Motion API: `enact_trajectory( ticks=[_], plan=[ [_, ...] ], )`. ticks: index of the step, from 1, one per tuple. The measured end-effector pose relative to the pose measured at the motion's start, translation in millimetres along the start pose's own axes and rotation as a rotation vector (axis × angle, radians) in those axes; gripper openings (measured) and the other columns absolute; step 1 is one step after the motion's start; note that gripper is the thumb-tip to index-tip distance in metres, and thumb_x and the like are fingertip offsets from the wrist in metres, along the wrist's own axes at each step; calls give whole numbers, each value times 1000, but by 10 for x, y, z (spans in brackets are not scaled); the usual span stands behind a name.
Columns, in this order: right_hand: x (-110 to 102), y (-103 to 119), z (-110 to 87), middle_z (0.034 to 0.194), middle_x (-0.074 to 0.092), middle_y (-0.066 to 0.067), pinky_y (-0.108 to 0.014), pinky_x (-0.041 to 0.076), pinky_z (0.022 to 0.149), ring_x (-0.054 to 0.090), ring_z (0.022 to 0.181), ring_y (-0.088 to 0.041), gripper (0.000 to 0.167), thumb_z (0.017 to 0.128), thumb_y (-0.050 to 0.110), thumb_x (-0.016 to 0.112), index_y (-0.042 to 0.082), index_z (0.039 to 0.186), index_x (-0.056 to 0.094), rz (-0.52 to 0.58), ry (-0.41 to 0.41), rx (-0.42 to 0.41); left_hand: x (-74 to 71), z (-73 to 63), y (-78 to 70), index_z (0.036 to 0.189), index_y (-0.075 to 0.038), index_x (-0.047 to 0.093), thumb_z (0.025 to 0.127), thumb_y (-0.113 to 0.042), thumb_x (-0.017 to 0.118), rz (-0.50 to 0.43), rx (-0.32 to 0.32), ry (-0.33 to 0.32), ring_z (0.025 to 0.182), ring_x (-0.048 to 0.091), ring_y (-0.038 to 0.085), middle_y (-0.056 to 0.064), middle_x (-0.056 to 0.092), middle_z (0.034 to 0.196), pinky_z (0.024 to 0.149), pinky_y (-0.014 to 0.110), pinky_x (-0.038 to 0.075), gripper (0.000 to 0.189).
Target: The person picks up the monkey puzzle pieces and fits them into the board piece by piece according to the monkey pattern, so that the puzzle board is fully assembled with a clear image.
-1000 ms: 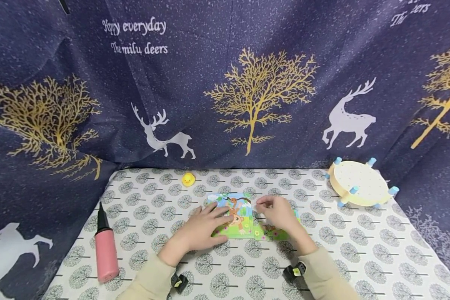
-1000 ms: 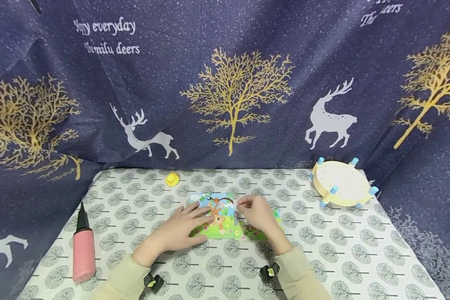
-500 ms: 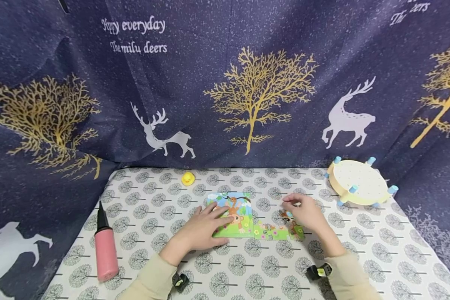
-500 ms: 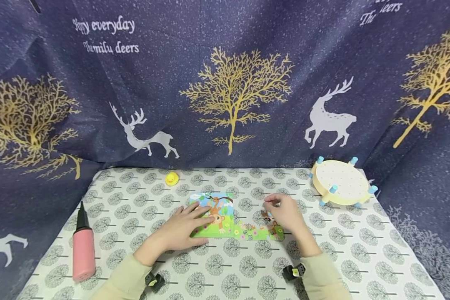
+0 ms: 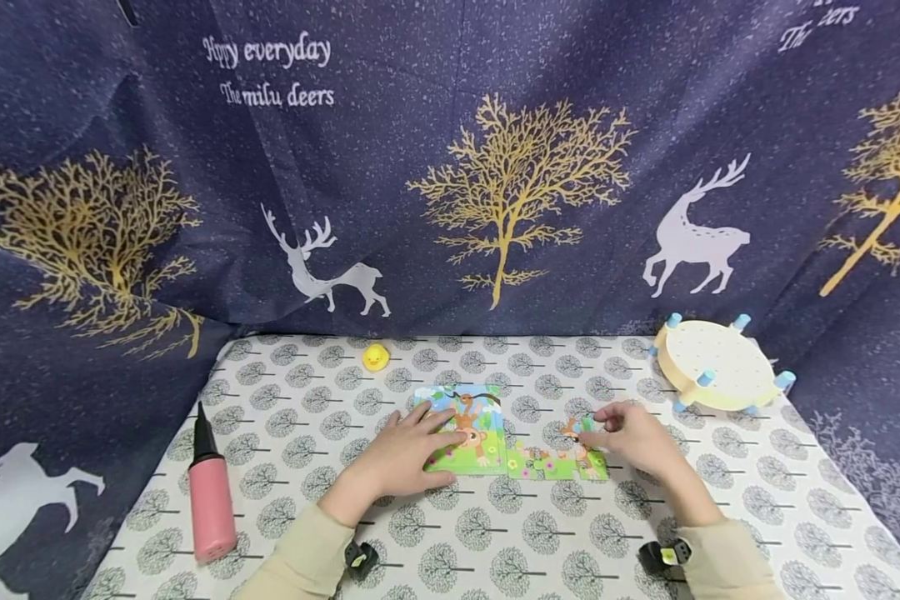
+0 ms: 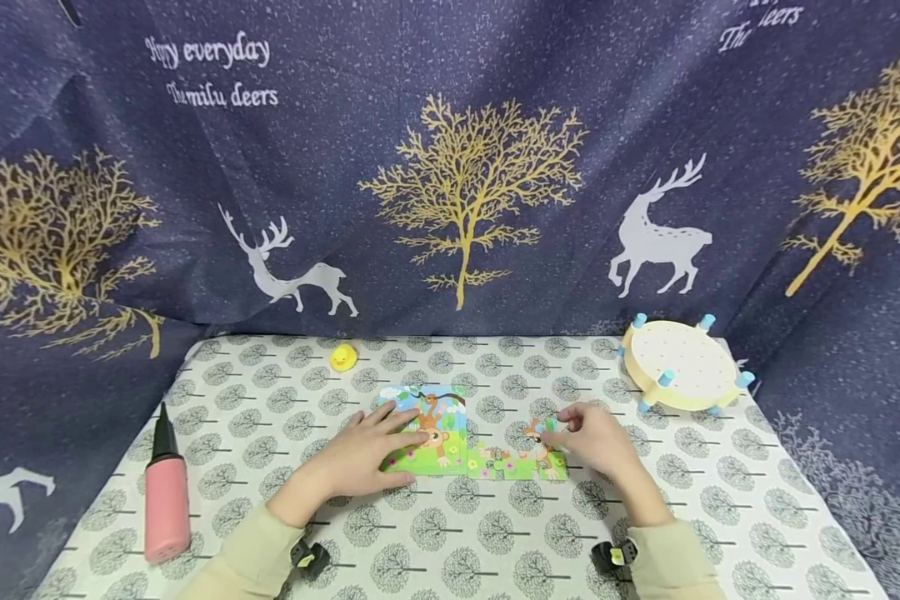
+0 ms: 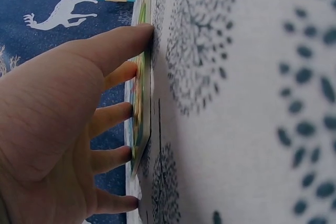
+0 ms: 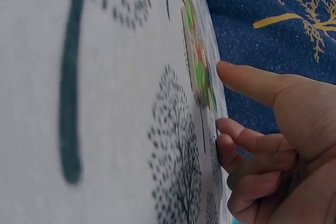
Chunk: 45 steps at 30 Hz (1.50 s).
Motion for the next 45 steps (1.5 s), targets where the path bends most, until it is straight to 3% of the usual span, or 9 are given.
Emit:
enact_trajectory(
  ticks=[3,9,19,27,37,45],
  plan=[
    [10,30,-8,100,64,-6,-38,51,72,57,85,-21,66,78,51,88,2,119,69,-41,15,22,-1,2,2,154,-34,52,94,-62,65,-5,-1,-1,153,23,46,2,30,169,111,80,22,67],
    [25,44,-13,104,66,-8,-45,53,76,60,89,-23,64,78,51,89,3,116,69,-64,16,34,-4,3,-1,153,-34,53,94,-61,67,-18,4,0,153,23,47,3,31,168,110,81,22,66],
    [98,142,-28,96,65,-3,-34,47,65,57,78,-20,66,74,62,87,9,108,67,-112,-15,103,-6,25,7,151,-30,56,94,-58,69,-28,9,-5,150,25,52,5,36,166,109,81,24,65],
    [101,187,16,100,65,-7,-36,50,67,59,84,-23,64,76,49,90,4,115,67,-75,15,116,-28,49,15,150,-30,57,93,-59,69,-13,15,-6,150,27,51,4,38,165,109,81,25,66],
    [125,169,51,95,62,-6,-33,49,65,56,81,-22,54,74,36,93,4,110,67,4,4,82,-48,76,27,151,-29,57,91,-62,69,-18,8,-6,151,25,49,3,37,166,111,81,23,69],
    [113,197,45,98,61,-7,-35,50,73,55,86,-23,65,73,31,94,0,124,66,57,-8,69,-45,104,39,151,-30,56,90,-63,69,-24,3,-4,152,24,49,2,35,167,110,81,22,71]
  ],
)
Point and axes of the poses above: each hand's wrist, its own z-axis towards the middle knuckle, its own x-axis out of the palm, y = z × x, the point moved 1 cm from there along z, towards the middle knuckle
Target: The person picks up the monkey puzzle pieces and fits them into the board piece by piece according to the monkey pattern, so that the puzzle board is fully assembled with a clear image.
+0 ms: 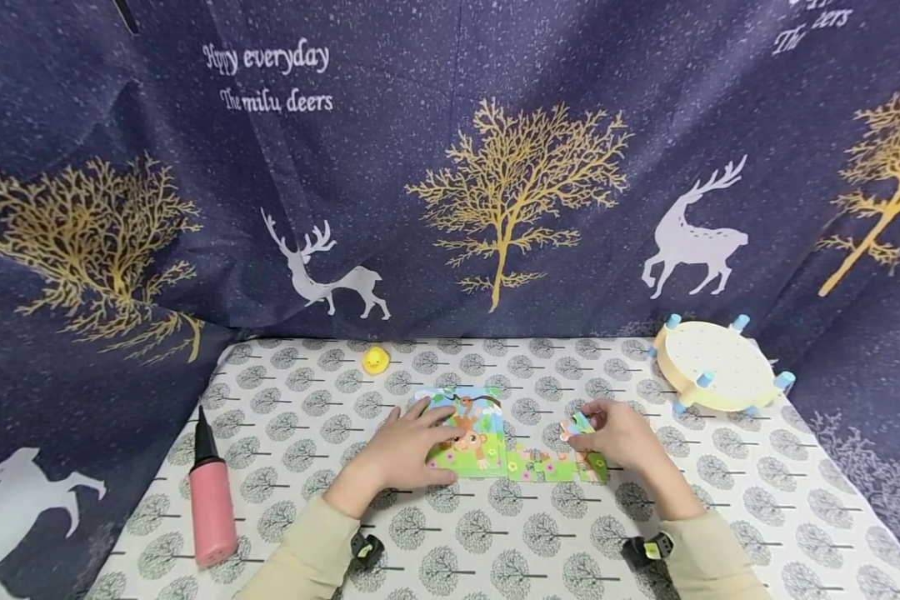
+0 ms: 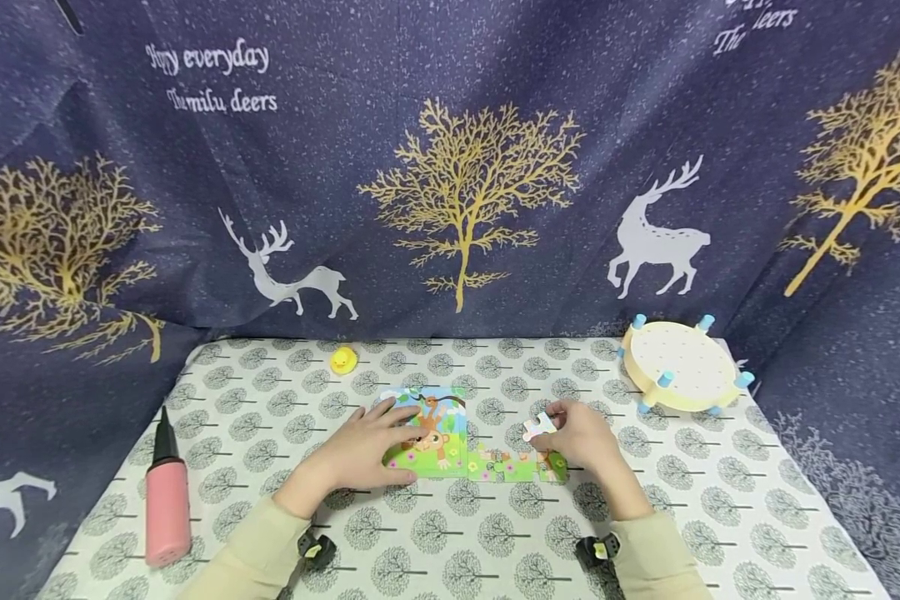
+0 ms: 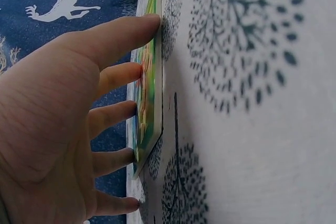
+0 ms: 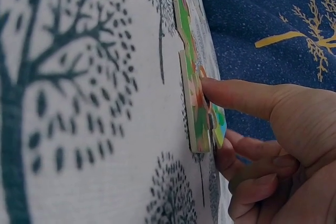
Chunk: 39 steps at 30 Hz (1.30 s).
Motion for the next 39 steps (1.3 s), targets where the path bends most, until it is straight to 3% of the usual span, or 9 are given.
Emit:
enact_trajectory(
  ticks=[7,18,30,39],
  plan=[
    [13,-60,9,97,65,-4,-35,52,74,59,85,-20,61,75,31,93,2,123,67,7,-9,-48,-6,11,9,153,-31,54,90,-65,69,-7,-12,9,153,22,47,1,33,168,111,81,21,73],
    [-85,-125,13,91,71,1,-34,55,72,66,82,-16,28,87,24,84,9,108,72,30,-59,-130,-17,16,19,153,-31,54,90,-66,69,-19,-11,12,153,21,47,1,32,168,112,81,20,74],
    [-118,-226,36,89,71,-3,-30,55,58,64,73,-17,28,92,18,79,6,116,73,91,-42,-176,-16,3,21,153,-30,55,89,-67,69,-14,-9,7,153,22,46,1,33,168,111,81,21,75],
    [-118,-119,4,90,73,-3,-28,49,51,59,64,-18,25,95,20,76,7,116,73,118,-51,-153,-9,10,24,153,-29,54,89,-68,68,-12,-10,11,153,21,47,2,32,168,111,81,20,76]
  ],
)
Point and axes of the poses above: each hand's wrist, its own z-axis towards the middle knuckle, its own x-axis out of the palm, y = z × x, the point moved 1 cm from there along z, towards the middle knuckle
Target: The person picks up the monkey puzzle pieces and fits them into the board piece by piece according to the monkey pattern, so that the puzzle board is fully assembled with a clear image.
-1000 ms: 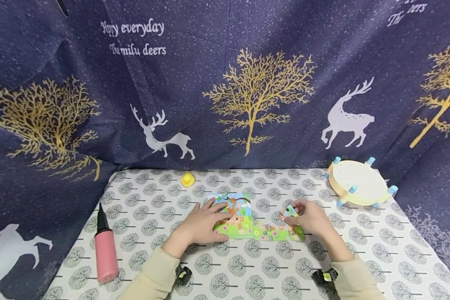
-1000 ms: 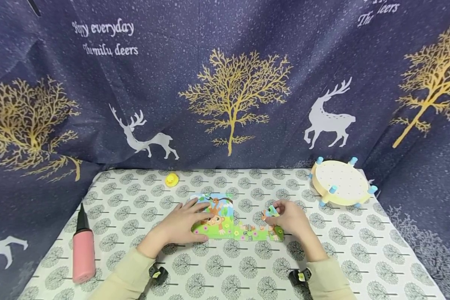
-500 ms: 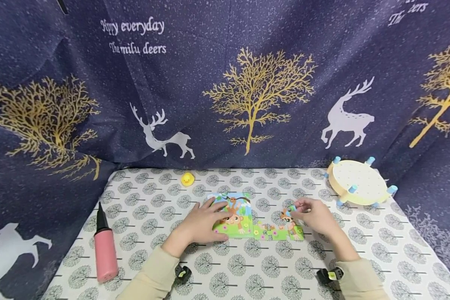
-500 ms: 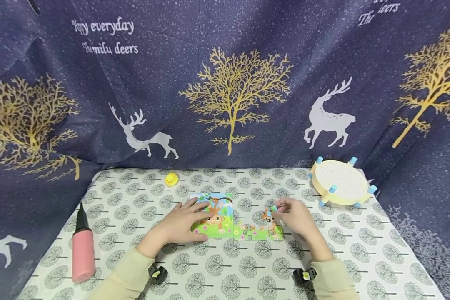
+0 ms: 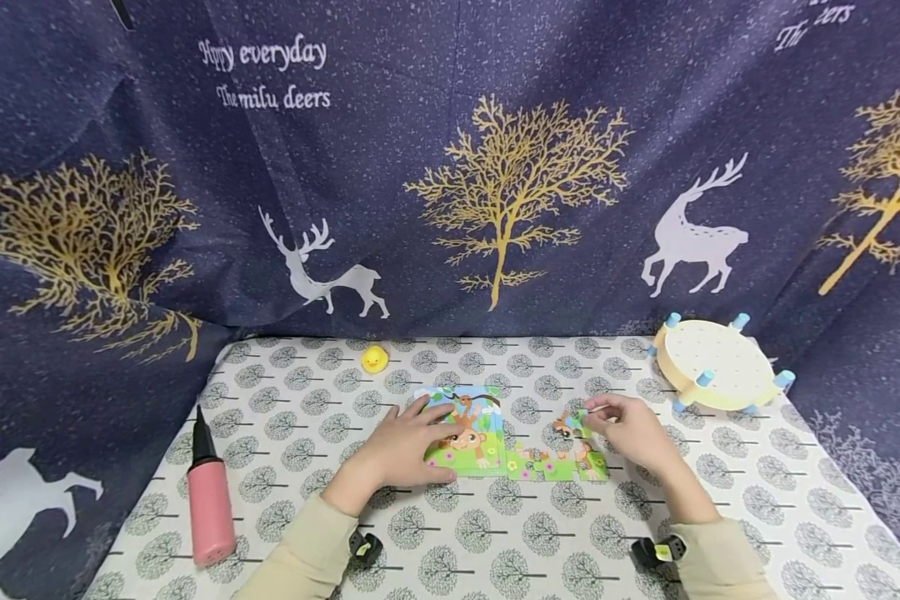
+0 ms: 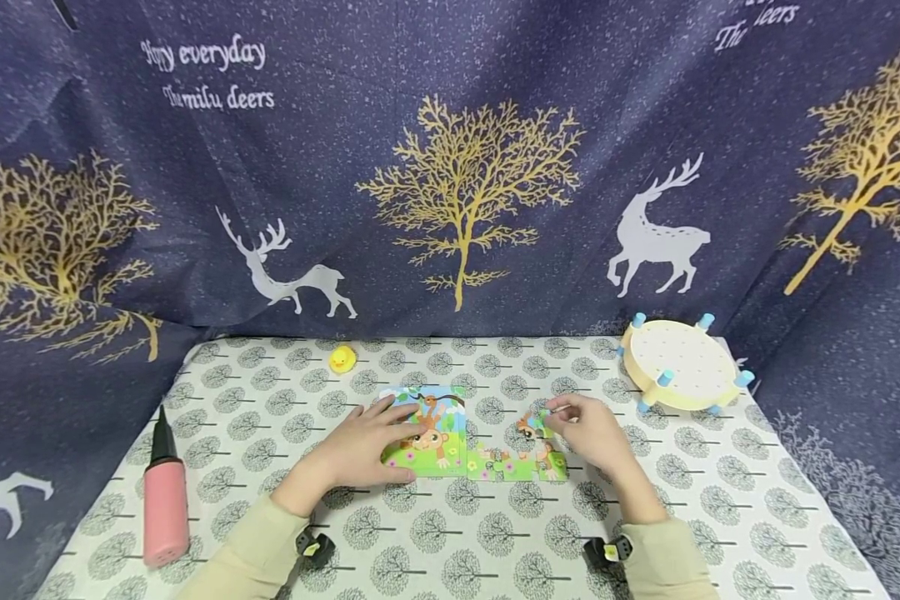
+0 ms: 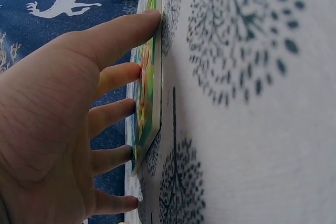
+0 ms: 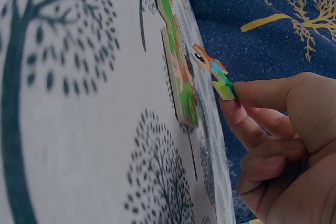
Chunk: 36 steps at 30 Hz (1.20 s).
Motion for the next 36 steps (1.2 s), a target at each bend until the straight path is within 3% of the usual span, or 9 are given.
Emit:
enact_trajectory(
  ticks=[13,21,26,36],
  plan=[
    [290,254,89,90,72,-3,-31,52,59,64,71,-20,20,94,17,76,6,111,72,58,28,-30,7,-1,15,154,-29,54,88,-68,68,-3,1,-5,153,22,47,2,33,168,111,81,21,78],
    [557,472,159,88,71,-2,-28,50,54,61,72,-20,17,94,15,76,7,109,74,137,86,-47,5,2,24,154,-29,52,89,-66,70,-11,11,-8,153,21,47,1,32,168,111,81,20,77],
    [699,574,206,89,72,-2,-27,47,46,58,61,-18,18,93,14,76,6,110,74,175,107,-15,-9,-3,13,154,-28,53,89,-65,70,-14,9,-1,153,21,47,2,32,168,111,81,20,76],
    [923,690,279,86,73,-3,-29,55,52,64,62,-19,19,90,11,78,3,107,74,225,121,-23,-21,-8,15,155,-30,52,88,-67,69,-5,0,12,154,20,45,1,31,169,111,81,20,78]
  ],
)
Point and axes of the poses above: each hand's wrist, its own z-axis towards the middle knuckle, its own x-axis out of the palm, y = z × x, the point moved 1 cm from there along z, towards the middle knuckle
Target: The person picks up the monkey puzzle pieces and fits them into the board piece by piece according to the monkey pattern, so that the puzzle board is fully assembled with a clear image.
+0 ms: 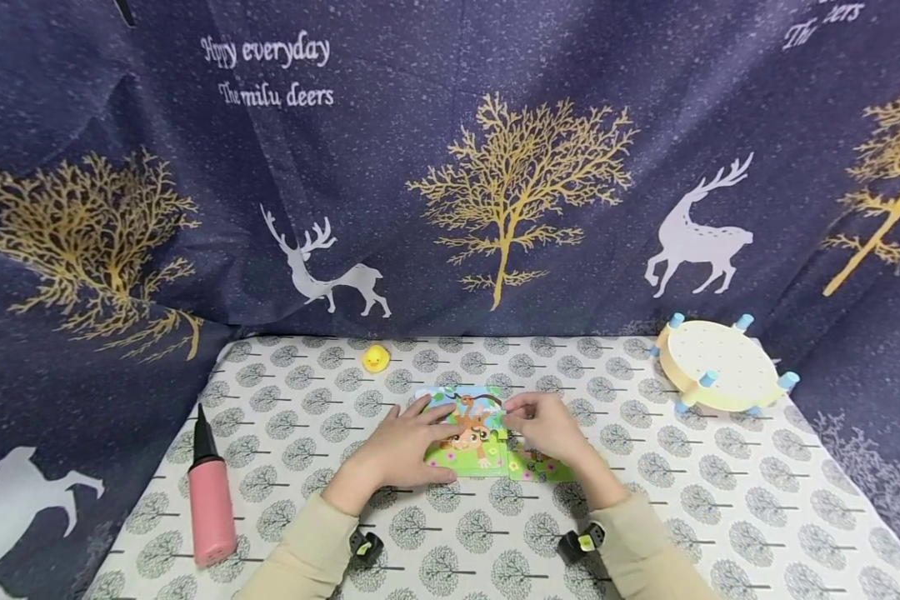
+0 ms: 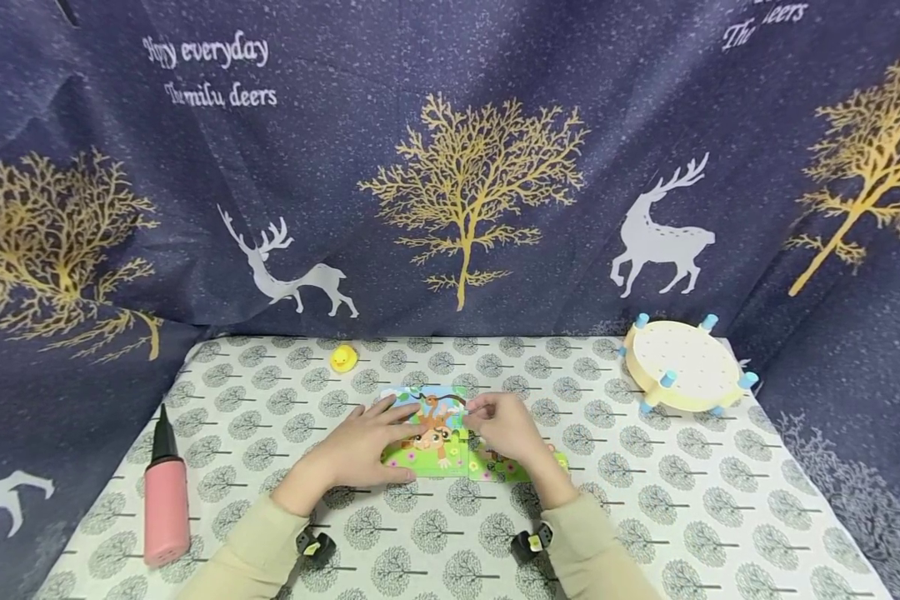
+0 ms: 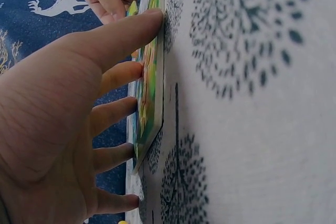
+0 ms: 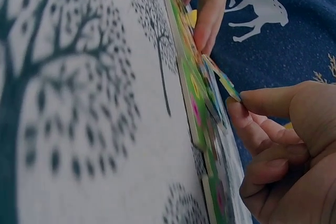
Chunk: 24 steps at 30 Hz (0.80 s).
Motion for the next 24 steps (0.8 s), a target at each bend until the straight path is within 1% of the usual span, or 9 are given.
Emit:
enact_trajectory(
  ticks=[2,5,8,13,18,24],
  plan=[
    [29,3,11,85,73,-2,-30,56,55,65,63,-19,18,90,11,79,3,106,75,-4,-7,5,7,7,8,155,-31,52,89,-67,69,6,5,-2,154,21,45,1,31,168,111,80,21,77],
    [73,12,27,85,74,-1,-32,58,66,67,71,-17,18,89,12,79,5,105,75,-13,-19,23,20,14,18,154,-31,53,88,-67,69,9,12,-8,153,21,46,1,32,168,111,81,22,77],
    [108,31,37,85,74,0,-33,57,72,68,76,-17,17,90,13,79,6,104,76,-21,-21,44,28,19,23,154,-32,53,88,-68,69,10,10,-9,153,22,45,0,33,168,111,81,22,77],
    [134,46,46,85,74,2,-35,56,73,67,75,-16,14,90,15,79,8,103,77,-51,-12,64,20,14,17,153,-31,54,88,-69,69,7,11,-8,153,22,45,0,32,168,111,81,22,77],
    [142,47,61,85,74,4,-40,57,80,68,79,-15,12,91,17,79,12,102,78,-94,-14,71,18,11,20,153,-30,54,88,-68,69,3,15,-7,153,22,45,1,32,168,111,81,22,77],
    [138,50,76,87,74,6,-44,57,85,68,80,-14,13,90,20,80,16,102,80,-137,-26,62,13,12,18,153,-31,54,88,-68,69,10,17,-6,153,22,45,1,32,168,110,81,22,76]
  ],
)
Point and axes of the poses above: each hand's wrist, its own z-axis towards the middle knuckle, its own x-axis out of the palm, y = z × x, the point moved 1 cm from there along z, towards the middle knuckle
